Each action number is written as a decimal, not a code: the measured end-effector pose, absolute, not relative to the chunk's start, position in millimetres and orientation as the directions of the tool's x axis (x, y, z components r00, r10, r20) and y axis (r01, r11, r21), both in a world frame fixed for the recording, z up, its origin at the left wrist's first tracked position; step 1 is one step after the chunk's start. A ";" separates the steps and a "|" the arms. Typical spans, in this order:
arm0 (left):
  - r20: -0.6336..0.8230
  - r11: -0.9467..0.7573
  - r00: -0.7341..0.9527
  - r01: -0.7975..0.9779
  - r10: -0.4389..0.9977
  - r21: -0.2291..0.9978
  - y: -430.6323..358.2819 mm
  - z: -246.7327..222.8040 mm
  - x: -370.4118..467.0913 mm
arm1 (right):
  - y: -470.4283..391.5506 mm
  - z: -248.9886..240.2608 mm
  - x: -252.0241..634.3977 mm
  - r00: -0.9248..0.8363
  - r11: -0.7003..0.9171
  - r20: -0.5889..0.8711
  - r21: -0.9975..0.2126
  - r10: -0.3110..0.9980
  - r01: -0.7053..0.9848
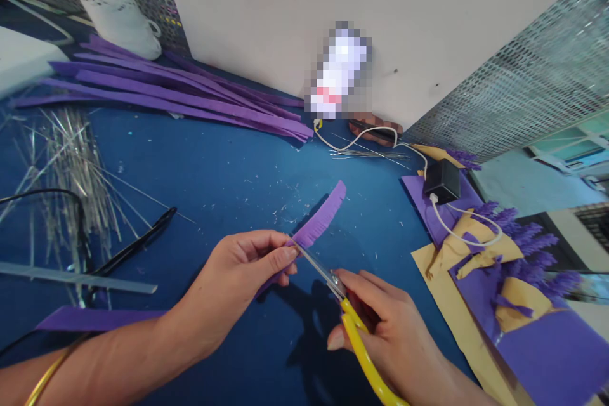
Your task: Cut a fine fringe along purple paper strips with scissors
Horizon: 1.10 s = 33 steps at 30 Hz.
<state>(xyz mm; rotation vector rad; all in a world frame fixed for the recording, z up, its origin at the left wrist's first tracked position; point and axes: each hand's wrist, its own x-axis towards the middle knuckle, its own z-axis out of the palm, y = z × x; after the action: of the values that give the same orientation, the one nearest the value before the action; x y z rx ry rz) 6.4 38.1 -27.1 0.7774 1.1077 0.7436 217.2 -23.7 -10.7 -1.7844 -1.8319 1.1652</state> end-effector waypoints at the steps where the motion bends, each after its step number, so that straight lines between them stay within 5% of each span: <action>1: -0.479 0.526 0.274 -0.136 0.834 0.839 38.3 -26.8 6.4 | -23.8 -11.3 217.2 -0.161 -0.118 -0.298 -0.733 0.941 0.669; 13: -0.472 0.532 0.317 -0.135 0.823 0.836 38.9 -25.4 7.3 | -22.4 -11.2 217.5 -0.176 -0.004 -0.203 -0.666 0.963 0.746; 33: -0.514 0.560 0.315 -0.075 0.798 0.825 41.6 -24.3 7.2 | -23.0 -10.9 222.7 -0.085 -0.174 -0.327 -0.685 0.941 0.707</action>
<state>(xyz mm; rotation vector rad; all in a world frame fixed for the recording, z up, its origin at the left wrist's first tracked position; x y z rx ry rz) 7.2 41.6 -24.3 0.7939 1.1075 0.6621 222.7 -23.0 -10.9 -1.8948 -1.7952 1.1199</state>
